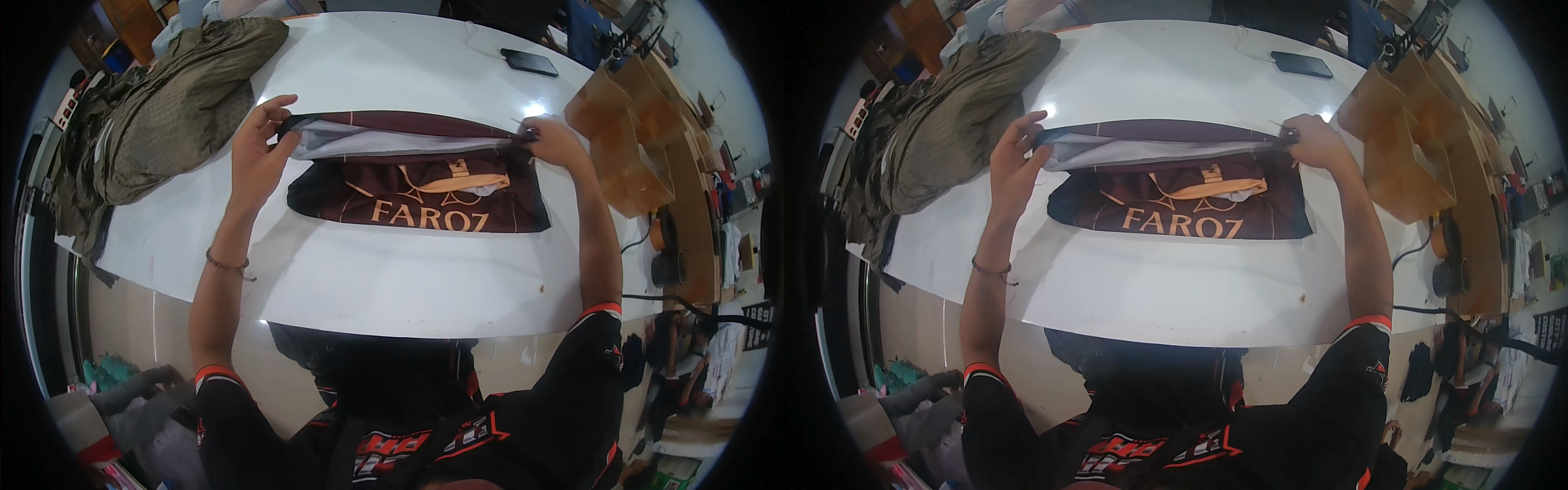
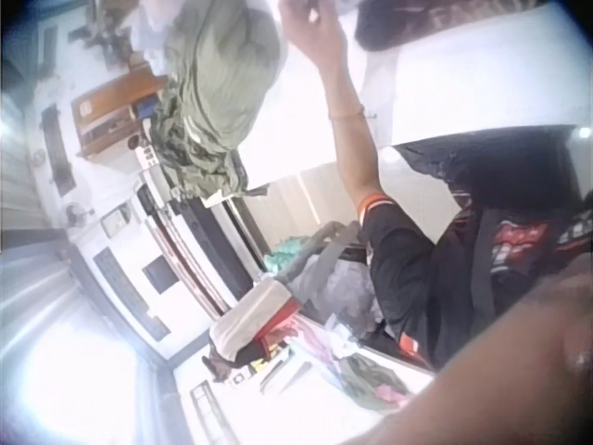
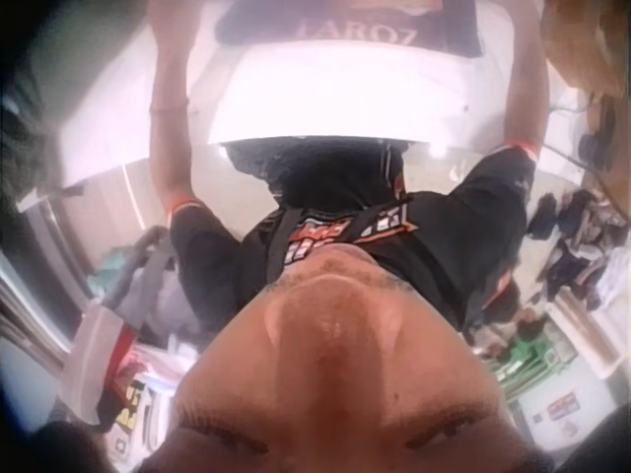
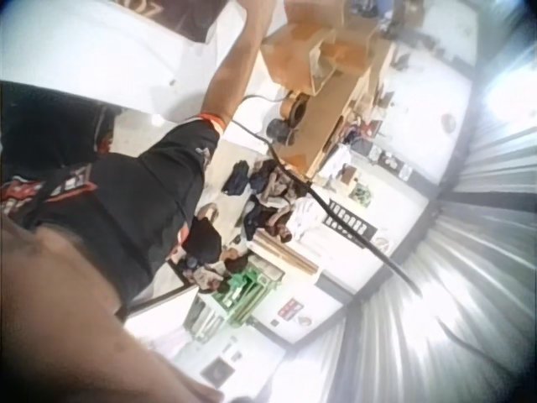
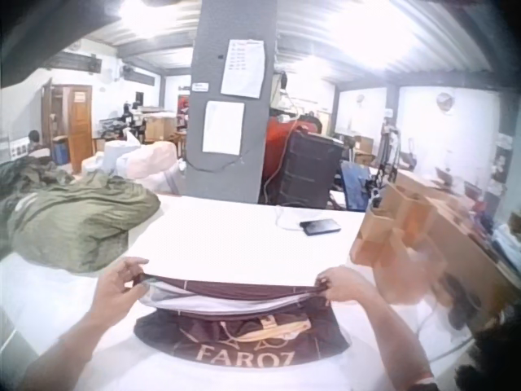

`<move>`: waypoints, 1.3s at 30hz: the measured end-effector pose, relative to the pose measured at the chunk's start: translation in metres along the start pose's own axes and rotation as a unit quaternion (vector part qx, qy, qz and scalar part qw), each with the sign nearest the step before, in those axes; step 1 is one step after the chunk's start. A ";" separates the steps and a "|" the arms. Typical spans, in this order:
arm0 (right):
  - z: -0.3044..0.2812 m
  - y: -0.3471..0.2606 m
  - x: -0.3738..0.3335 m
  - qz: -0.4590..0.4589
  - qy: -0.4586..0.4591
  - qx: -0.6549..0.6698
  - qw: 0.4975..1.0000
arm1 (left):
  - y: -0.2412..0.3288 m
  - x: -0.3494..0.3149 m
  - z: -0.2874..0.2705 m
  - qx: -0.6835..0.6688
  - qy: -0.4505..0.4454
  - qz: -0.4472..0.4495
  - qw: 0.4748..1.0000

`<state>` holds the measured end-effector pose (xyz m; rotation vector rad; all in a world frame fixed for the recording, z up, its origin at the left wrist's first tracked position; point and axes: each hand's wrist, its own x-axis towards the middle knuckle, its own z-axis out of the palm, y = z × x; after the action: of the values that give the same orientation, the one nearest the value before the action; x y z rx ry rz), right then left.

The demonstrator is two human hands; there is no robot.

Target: The person uses a red utility knife to cut the neck tags off two shirts on a white table. They first remove the tag from a maroon sports jersey, then from a camouflage-patterned shirt, placing the cut pieces aside.

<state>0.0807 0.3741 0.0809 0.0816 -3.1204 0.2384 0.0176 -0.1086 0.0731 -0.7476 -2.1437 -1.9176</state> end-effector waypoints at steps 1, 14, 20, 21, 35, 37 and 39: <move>-0.001 0.007 0.001 0.022 0.020 -0.016 0.999 | 0.001 0.002 -0.004 0.051 0.027 -0.002 0.998; -0.088 -0.046 0.037 0.100 0.171 0.465 0.863 | 0.026 0.105 -0.034 -0.015 0.055 -0.079 0.995; -0.036 -0.068 0.003 0.039 0.107 0.164 0.980 | -0.006 0.027 -0.048 0.287 -0.094 -0.129 0.944; -0.029 -0.074 -0.002 0.037 0.100 0.109 0.988 | -0.015 0.016 -0.051 0.327 -0.096 -0.158 0.927; 0.033 -0.049 0.092 0.098 0.061 0.423 0.899 | -0.085 0.107 0.006 0.152 -0.082 -0.228 0.958; 0.001 -0.049 0.089 0.087 0.152 0.455 0.873 | -0.053 0.118 0.007 -0.068 -0.029 -0.205 0.976; -0.043 -0.067 0.085 0.090 0.225 0.482 0.842 | -0.032 0.141 -0.031 -0.202 -0.021 -0.076 0.976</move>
<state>0.0001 0.3099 0.1348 -0.2275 -2.2352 1.5327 -0.1248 -0.1049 0.1127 -0.7081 -1.8990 -2.4824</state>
